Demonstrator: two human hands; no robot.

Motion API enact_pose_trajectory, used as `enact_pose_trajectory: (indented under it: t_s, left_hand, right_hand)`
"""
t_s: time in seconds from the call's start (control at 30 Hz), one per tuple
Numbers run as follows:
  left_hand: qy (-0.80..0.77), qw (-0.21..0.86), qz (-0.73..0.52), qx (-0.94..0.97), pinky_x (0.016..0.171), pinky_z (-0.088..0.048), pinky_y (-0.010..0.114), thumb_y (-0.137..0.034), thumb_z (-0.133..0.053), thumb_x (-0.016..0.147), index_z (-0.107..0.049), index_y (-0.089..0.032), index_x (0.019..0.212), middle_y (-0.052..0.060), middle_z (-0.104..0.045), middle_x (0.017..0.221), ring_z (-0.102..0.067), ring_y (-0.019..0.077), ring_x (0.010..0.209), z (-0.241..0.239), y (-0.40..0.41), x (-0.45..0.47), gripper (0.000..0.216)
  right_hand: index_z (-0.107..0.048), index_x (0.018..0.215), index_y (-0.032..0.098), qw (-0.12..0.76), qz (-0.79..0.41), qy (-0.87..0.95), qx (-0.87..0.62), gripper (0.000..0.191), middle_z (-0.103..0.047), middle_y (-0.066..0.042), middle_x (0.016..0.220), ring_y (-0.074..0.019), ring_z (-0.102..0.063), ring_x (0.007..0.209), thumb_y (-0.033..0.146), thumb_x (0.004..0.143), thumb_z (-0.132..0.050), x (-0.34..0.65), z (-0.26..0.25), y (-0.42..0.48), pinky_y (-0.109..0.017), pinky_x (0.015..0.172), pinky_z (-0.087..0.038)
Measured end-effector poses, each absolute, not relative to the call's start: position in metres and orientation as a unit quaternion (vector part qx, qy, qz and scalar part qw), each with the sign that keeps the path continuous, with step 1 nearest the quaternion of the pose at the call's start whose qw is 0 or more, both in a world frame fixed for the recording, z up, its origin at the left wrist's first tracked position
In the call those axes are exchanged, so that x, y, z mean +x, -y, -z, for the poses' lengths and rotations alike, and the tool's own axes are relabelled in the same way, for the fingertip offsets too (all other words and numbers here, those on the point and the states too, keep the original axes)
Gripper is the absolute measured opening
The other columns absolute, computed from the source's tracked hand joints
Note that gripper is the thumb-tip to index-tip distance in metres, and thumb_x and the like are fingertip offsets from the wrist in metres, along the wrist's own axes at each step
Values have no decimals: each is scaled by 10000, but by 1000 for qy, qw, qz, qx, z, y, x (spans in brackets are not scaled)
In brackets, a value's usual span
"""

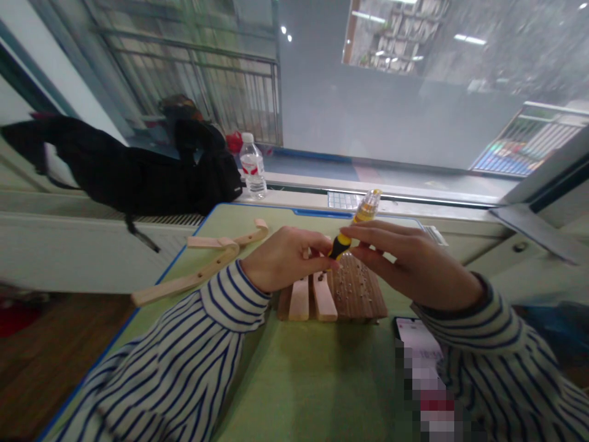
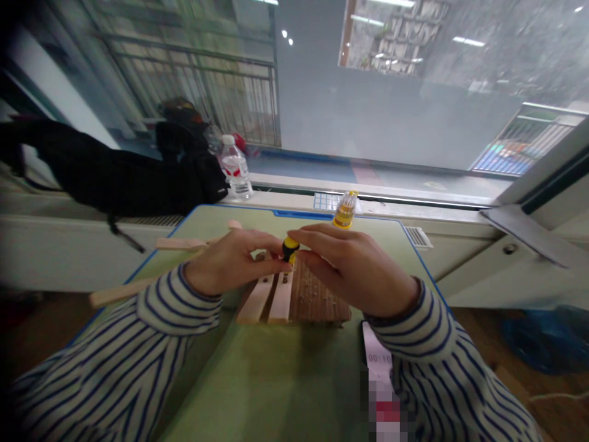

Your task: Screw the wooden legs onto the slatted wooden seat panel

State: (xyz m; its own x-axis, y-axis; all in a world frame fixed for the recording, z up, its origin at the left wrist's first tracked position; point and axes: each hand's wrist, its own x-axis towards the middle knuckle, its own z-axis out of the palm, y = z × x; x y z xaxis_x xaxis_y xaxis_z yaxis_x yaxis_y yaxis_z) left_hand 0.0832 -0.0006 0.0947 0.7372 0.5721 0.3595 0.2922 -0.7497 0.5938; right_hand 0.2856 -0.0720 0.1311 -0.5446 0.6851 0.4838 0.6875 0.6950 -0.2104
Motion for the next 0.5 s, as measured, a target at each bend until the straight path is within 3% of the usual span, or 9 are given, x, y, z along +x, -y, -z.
enact_pose_trajectory:
  t_s: [0.37, 0.5]
  left_hand:
    - [-243, 259, -246, 902, 599, -394, 163, -329, -610, 790, -683, -211, 884, -54, -655, 703, -563, 59, 637, -94, -8, 82, 167]
    - [-245, 261, -244, 901, 594, -395, 172, -320, -592, 800, -679, -194, 873, -45, -648, 685, -557, 67, 631, -92, -8, 81, 169]
  right_hand:
    - [-533, 1220, 136, 272, -33, 874, -402, 347, -604, -64, 1186, -115, -566, 1050, 220, 890, -465, 288, -125, 69, -234, 917, -434]
    - [-544, 1197, 142, 273, -27, 868, -414, 332, -631, -67, 1130, -122, -594, 982, 232, 885, -475, 284, -126, 66, -240, 846, -467]
